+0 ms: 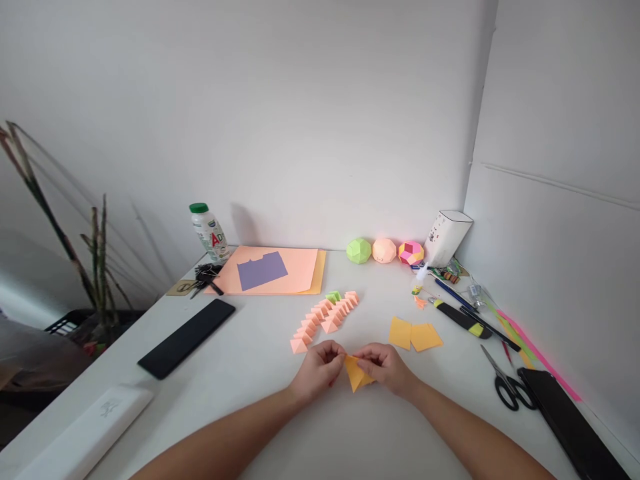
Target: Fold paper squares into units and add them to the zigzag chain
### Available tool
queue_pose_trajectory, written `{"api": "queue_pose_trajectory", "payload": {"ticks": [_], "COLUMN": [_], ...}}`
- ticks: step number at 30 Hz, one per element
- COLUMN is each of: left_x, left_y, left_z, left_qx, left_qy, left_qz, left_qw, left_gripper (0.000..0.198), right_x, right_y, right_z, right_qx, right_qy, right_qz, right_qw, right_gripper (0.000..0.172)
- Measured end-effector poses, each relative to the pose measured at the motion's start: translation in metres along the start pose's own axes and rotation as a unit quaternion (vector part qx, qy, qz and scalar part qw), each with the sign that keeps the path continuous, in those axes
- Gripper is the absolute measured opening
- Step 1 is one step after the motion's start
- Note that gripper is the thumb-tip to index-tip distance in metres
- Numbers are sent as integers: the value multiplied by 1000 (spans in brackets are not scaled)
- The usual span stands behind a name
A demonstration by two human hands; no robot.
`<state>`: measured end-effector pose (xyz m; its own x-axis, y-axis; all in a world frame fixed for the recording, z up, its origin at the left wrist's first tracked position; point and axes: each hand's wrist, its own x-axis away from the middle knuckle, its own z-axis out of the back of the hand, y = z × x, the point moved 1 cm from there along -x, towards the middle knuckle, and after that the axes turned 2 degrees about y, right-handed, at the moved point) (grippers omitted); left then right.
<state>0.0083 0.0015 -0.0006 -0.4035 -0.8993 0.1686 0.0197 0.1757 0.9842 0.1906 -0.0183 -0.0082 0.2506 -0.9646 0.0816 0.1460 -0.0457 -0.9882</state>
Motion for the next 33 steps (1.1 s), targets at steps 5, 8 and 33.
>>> {"api": "queue_pose_trajectory", "payload": {"ticks": [5,8,33], "left_x": [-1,-2,1], "left_y": [0,0,4], "left_z": [1,2,-7], "left_qx": [20,40,-61], "left_qy": [15,15,3], "left_qz": [-3,-13,-41], "left_qw": [1000,999,997], "left_gripper": [15,16,8], "right_x": [0,0,3], "right_y": [1,2,-10], "right_z": [1,2,-10], "right_qx": [-11,-16,60], "right_qy": [3,4,51], "right_qz": [-6,-14,30], "right_qw": [1000,1000,996], "right_gripper": [27,29,9]}}
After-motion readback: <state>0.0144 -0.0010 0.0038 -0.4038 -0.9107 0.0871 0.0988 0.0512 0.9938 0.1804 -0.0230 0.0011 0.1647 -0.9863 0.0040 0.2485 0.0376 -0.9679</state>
